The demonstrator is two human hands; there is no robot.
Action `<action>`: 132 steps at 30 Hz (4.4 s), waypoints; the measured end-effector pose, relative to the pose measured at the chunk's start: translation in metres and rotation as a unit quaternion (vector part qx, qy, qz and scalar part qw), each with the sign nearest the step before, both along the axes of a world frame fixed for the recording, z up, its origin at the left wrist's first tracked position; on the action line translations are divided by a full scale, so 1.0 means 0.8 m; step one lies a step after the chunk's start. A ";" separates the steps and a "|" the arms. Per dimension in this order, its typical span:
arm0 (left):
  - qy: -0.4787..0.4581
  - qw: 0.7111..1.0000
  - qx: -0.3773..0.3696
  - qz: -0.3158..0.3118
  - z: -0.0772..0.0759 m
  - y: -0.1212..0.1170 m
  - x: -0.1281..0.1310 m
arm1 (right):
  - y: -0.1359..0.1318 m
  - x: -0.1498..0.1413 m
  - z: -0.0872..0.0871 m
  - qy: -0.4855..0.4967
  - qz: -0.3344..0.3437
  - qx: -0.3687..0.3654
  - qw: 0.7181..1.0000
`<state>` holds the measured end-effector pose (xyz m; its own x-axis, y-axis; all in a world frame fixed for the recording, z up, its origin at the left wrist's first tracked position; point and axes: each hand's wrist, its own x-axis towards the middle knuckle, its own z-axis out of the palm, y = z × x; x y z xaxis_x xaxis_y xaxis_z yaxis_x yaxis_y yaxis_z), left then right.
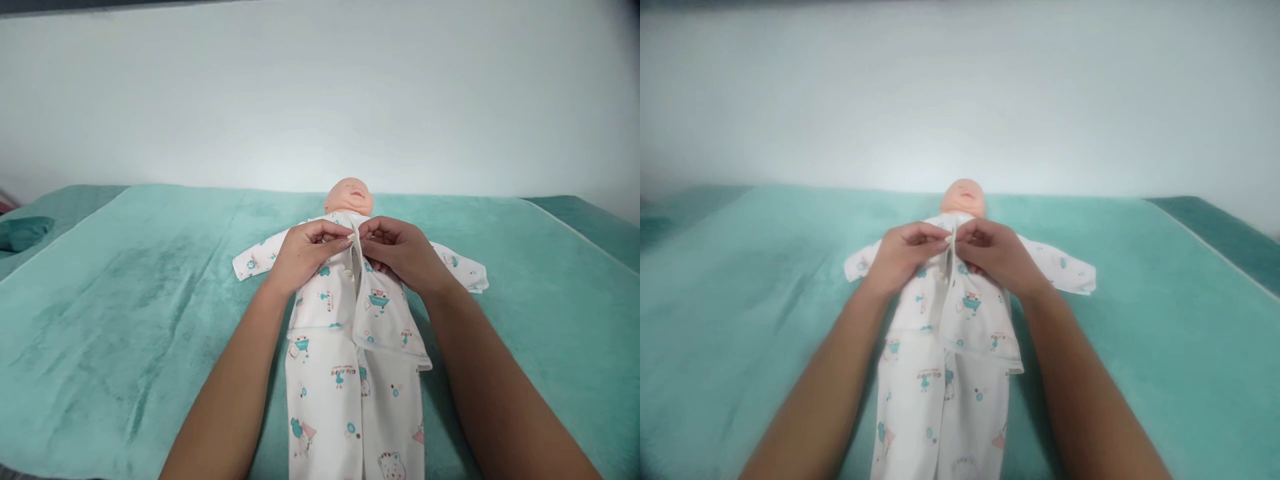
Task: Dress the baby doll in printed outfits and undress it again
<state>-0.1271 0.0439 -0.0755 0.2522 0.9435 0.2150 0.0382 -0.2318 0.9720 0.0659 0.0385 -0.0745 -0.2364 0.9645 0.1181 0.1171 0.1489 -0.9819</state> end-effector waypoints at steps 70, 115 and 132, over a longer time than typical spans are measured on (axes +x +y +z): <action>0.022 0.995 -0.048 -0.085 0.019 -0.017 -0.020 | -0.048 -0.015 0.042 -0.340 0.033 0.030 0.939; -0.068 0.966 -0.120 -0.219 0.019 -0.027 -0.027 | -0.044 0.003 0.023 -0.058 0.172 -0.081 0.980; -0.043 0.971 -0.115 -0.205 0.020 -0.027 -0.023 | -0.043 0.001 0.023 -0.027 0.160 -0.132 0.978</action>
